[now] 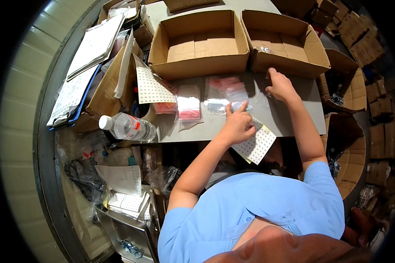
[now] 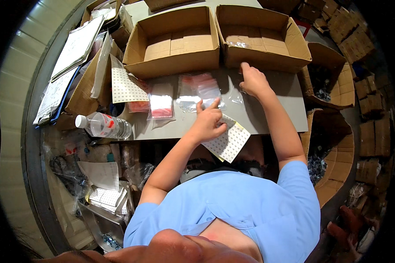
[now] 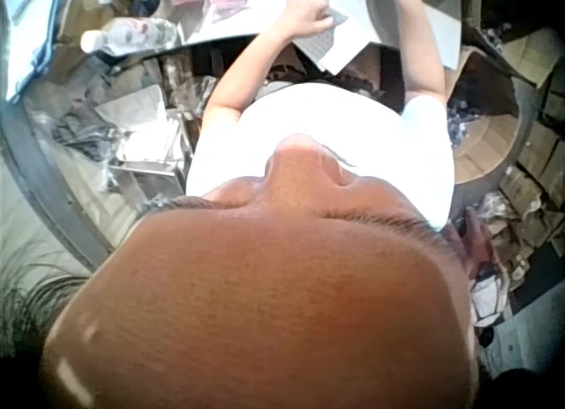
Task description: The person places small silver items into small plastic bags by hand and then puts the filled bags into cardboard boxes.
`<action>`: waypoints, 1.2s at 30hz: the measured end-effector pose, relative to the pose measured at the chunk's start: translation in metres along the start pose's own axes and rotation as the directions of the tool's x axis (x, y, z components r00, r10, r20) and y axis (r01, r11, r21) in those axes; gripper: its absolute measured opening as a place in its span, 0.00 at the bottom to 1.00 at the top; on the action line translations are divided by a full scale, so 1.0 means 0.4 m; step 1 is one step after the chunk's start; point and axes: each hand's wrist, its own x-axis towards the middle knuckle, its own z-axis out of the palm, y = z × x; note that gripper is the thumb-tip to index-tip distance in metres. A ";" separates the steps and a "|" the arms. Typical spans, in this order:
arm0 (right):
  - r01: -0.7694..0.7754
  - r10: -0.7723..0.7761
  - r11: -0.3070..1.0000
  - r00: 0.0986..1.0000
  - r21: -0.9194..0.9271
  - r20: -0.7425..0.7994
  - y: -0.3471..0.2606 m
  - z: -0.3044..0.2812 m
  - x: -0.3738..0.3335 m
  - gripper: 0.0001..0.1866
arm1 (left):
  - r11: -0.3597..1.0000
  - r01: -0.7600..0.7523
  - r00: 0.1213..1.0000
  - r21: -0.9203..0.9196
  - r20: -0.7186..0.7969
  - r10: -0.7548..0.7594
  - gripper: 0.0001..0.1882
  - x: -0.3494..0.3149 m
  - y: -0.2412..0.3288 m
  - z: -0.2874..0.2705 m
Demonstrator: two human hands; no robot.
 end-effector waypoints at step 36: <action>-0.051 -0.025 0.895 0.986 0.444 0.163 0.148 -0.019 -0.106 0.31 | 0.944 -0.286 0.938 -0.162 0.156 0.311 0.13 0.070 0.083 0.120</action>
